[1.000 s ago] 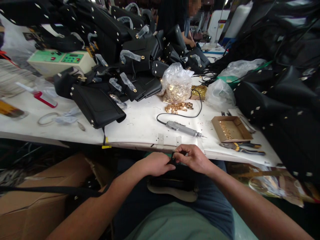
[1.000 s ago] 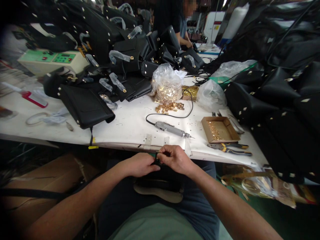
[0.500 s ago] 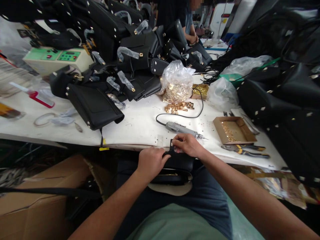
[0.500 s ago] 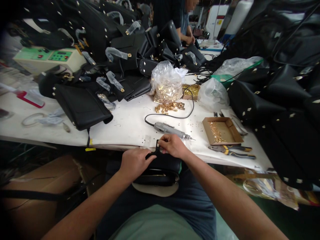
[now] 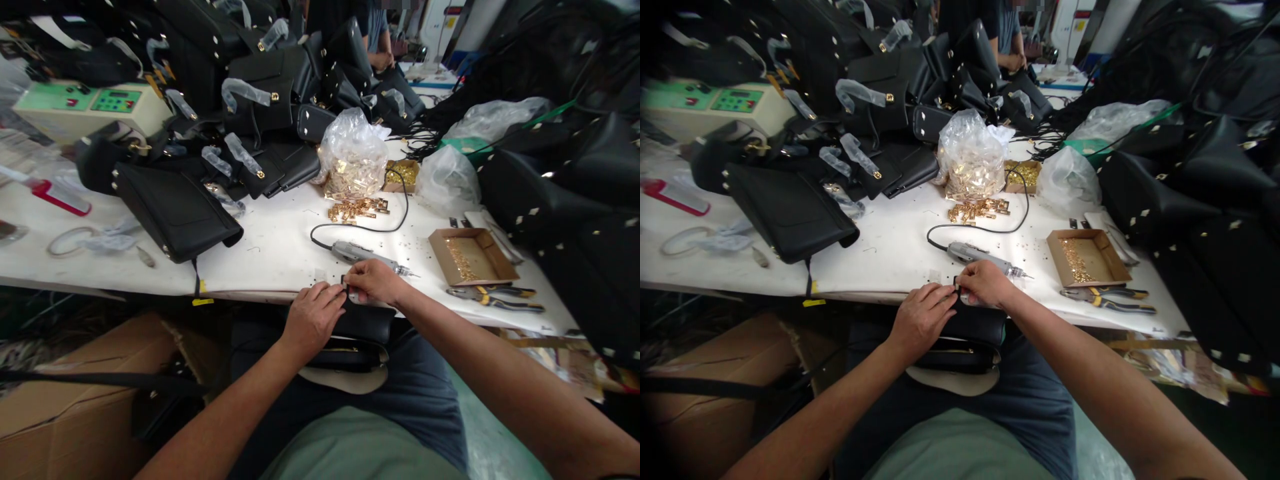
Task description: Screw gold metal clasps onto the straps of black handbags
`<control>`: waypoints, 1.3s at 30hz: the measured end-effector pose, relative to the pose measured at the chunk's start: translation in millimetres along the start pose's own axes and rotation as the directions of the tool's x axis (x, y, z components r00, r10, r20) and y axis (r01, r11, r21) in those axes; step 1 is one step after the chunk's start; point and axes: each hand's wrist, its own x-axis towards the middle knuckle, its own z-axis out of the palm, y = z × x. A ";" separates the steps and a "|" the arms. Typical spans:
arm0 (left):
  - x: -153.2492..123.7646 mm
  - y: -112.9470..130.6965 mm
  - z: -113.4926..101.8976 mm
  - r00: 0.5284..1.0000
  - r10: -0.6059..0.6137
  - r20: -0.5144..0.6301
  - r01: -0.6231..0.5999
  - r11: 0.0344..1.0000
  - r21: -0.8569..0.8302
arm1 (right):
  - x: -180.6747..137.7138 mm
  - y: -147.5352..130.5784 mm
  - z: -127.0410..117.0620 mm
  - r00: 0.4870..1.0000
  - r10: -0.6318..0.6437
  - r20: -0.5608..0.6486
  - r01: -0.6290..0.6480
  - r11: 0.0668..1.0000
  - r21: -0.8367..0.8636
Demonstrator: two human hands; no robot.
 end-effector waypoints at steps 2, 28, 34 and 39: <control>1.6 -1.4 -2.1 0.999 -0.003 0.048 0.003 1.000 -0.003 | 0.7 -3.8 1.0 1.000 0.020 -0.005 -0.020 0.999 -0.038; 5.7 -16.7 -0.9 1.000 0.012 -0.005 -0.012 0.987 -0.163 | -19.5 27.0 15.6 0.912 -0.333 -0.239 0.214 0.884 -0.415; 3.1 -23.2 6.2 0.999 0.012 -0.037 -0.020 0.980 -0.200 | -19.2 22.6 19.9 0.926 -0.252 -0.281 0.126 0.908 -0.401; 7.7 -22.6 -0.5 0.999 0.041 0.014 -0.038 0.984 -0.173 | -19.2 18.4 24.7 0.918 -0.224 -0.328 0.072 0.906 -0.418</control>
